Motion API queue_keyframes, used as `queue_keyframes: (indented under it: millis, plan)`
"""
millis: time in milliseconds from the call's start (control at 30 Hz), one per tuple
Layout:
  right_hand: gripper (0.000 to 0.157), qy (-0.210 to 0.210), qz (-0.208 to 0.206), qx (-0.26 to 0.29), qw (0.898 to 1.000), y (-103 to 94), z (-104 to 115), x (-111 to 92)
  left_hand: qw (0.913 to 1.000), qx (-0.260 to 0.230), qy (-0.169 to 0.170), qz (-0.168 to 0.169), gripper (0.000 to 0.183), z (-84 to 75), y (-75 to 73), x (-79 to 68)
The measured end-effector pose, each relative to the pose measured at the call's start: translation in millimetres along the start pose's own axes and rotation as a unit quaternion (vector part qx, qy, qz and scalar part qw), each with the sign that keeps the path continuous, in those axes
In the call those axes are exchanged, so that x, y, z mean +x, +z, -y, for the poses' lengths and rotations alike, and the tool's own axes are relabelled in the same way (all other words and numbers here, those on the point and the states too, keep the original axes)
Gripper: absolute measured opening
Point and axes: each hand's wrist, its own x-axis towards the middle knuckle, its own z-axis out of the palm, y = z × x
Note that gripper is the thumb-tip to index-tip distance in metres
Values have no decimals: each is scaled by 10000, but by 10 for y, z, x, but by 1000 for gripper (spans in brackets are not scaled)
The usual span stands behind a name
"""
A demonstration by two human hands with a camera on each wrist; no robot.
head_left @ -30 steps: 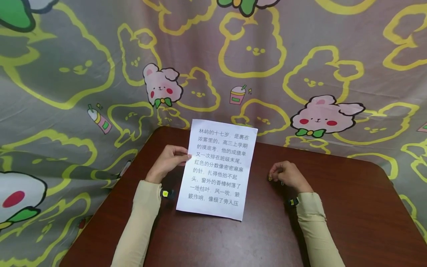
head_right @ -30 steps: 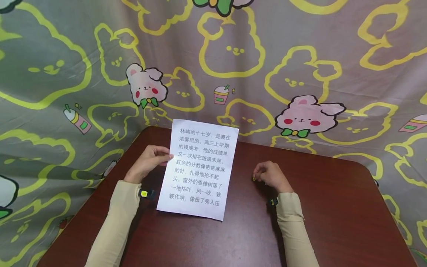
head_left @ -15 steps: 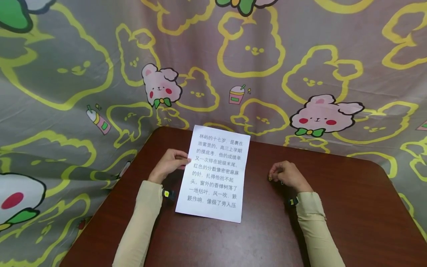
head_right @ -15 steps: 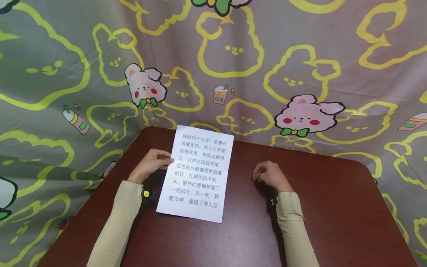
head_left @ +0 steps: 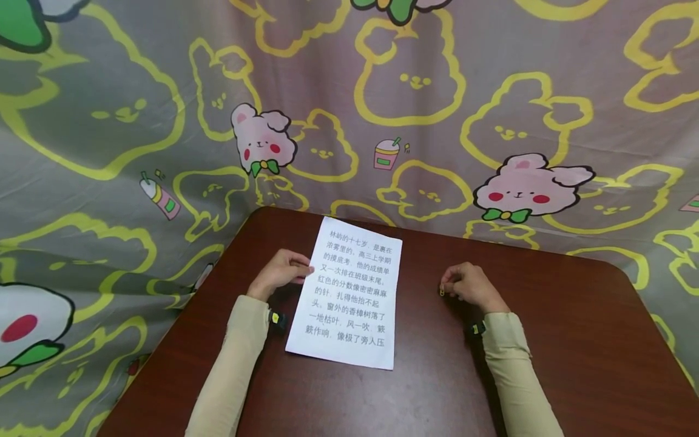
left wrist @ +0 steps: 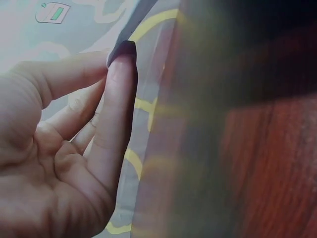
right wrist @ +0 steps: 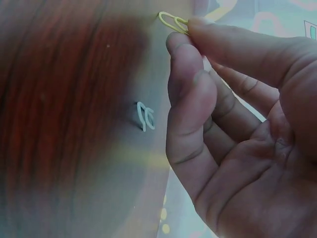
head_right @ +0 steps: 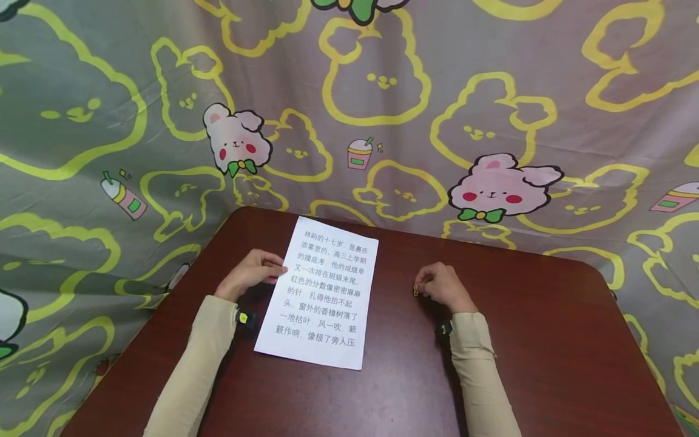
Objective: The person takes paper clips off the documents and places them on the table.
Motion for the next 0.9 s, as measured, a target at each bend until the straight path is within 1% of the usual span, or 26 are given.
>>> queue_keyframes:
  millis: [233, 367, 467, 567, 600, 700, 900]
  plan:
    - [7, 74, 31, 19, 10000, 14, 0, 14, 9999, 83, -127, 42, 27, 51, 38, 18]
    - [7, 212, 92, 99, 9997, 14, 26, 4, 9997, 127, -210, 36, 26, 71, 44, 29]
    - [7, 400, 93, 210, 9989, 18, 40, -3, 9995, 169, -254, 27, 27, 87, 52, 34]
    - [8, 434, 95, 217, 9988, 14, 40, -23, 9993, 263, -268, 40, 27, 107, 72, 40]
    - [7, 474, 74, 226, 9986, 14, 40, -30, 9992, 279, -301, 33, 27, 111, 80, 41]
    - [8, 423, 56, 203, 9989, 12, 49, -46, 9988, 327, -371, -6, 29, 115, 89, 41]
    - [8, 467, -7, 229, 9986, 8, 68, -50, 9978, 384, -502, -176, 29, 127, 76, 37]
